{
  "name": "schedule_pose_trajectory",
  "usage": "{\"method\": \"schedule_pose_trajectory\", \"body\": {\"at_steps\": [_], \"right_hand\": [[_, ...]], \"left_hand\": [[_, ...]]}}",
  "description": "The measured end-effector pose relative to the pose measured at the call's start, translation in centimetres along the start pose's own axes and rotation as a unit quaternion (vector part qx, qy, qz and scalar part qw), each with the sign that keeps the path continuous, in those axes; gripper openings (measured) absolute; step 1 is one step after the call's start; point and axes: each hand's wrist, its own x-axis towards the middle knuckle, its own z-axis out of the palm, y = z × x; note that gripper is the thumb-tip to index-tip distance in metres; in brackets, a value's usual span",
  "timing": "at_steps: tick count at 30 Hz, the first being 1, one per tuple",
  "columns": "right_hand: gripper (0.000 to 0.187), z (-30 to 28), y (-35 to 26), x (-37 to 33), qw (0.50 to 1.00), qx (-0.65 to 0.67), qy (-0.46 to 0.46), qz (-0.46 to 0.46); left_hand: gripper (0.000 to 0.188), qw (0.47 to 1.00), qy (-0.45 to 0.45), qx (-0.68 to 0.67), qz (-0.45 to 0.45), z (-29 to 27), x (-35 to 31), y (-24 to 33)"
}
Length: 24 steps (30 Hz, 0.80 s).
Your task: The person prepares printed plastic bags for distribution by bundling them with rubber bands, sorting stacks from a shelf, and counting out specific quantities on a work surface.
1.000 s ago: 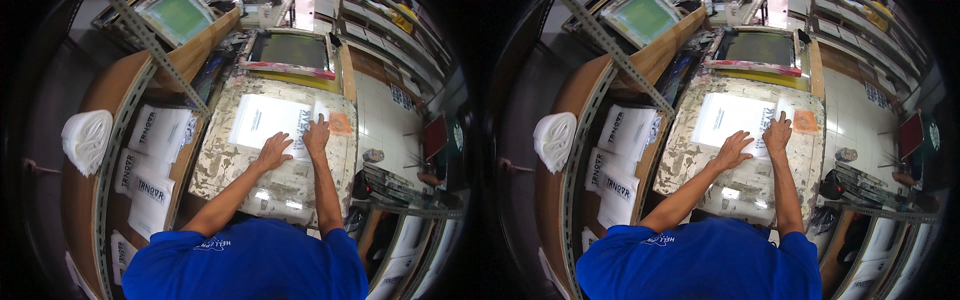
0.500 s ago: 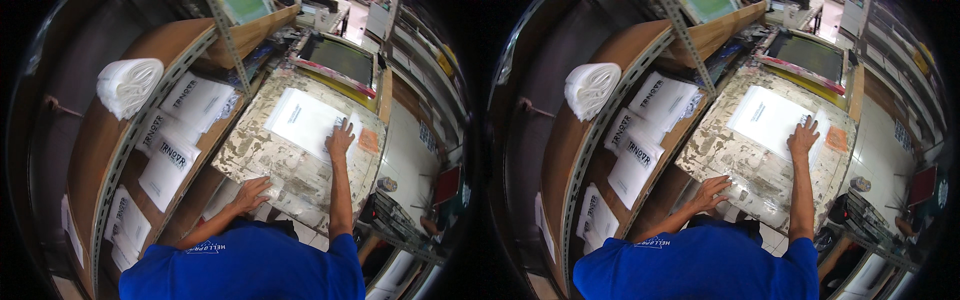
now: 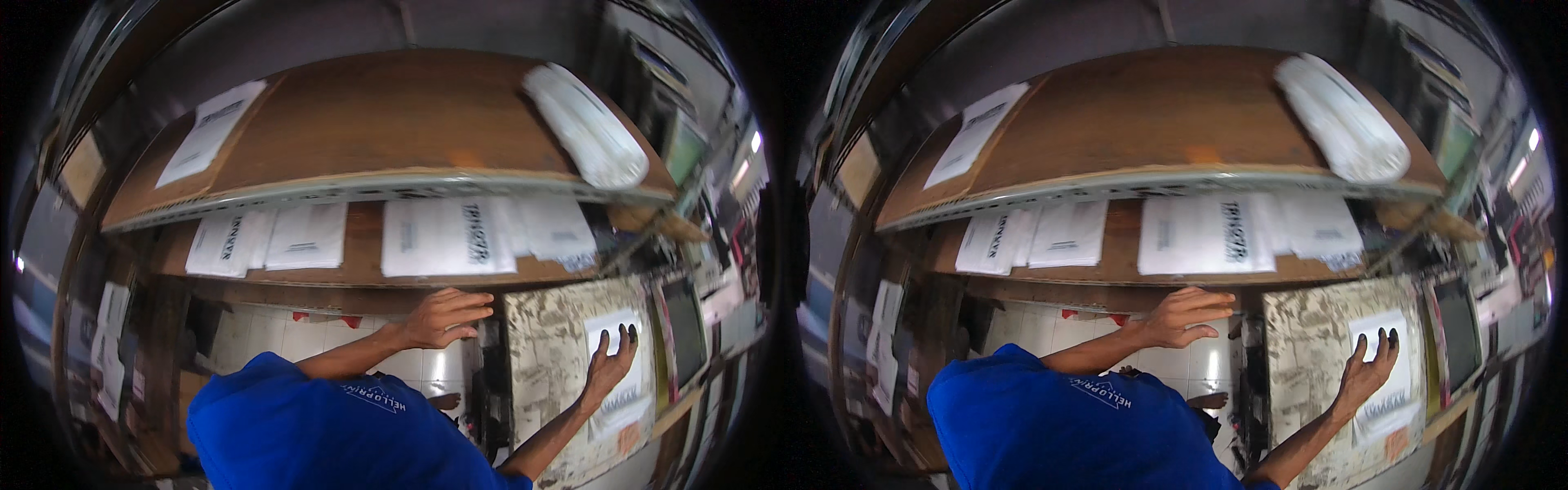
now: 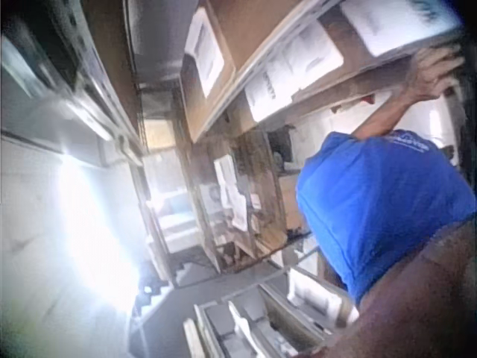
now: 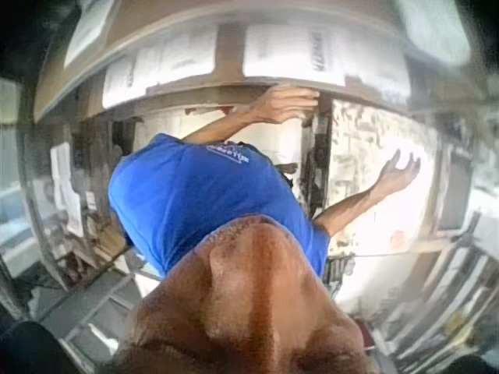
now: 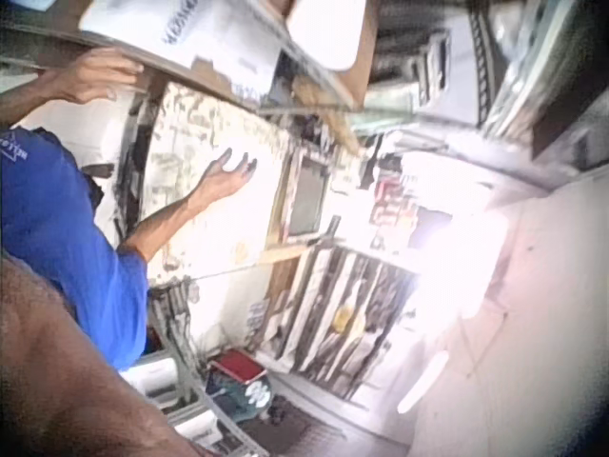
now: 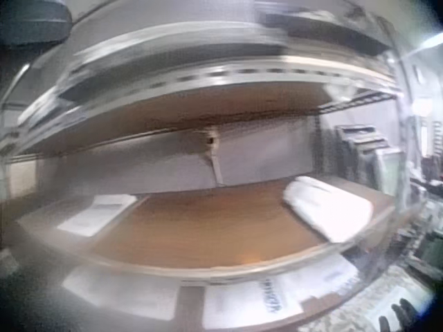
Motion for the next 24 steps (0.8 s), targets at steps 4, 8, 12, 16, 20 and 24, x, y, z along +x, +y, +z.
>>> {"method": "schedule_pose_trajectory", "body": {"at_steps": [4,8,12,16,20,24], "right_hand": [[0.036,0.8,-15.1,1.0,0.986,0.131,-0.050,-0.093],[0.042,1.2,-30.6,1.3,0.942,0.217,-0.113,-0.229],[0.059,3.5,-43.4,2.4,0.856,0.282,-0.199,-0.384],[0.083,5.8,-56.6,4.4,0.778,0.286,-0.287,-0.481],[0.090,12.4,-68.6,6.0,0.760,0.216,-0.260,-0.555],[0.090,21.6,-79.6,7.9,0.753,0.185,-0.262,-0.574]], "left_hand": [[0.038,0.976,0.166,0.133,0.048,-15.0,-3.1,2.0],[0.035,0.905,0.305,0.295,0.014,-29.5,-9.4,3.3],[0.034,0.818,0.368,0.436,-0.070,-42.5,-14.9,3.2],[0.034,0.779,0.405,0.456,-0.144,-52.8,-17.8,1.3],[0.039,0.726,0.385,0.522,-0.227,-59.1,-23.1,-3.1],[0.053,0.678,0.377,0.536,-0.334,-60.2,-24.6,-5.8]]}}
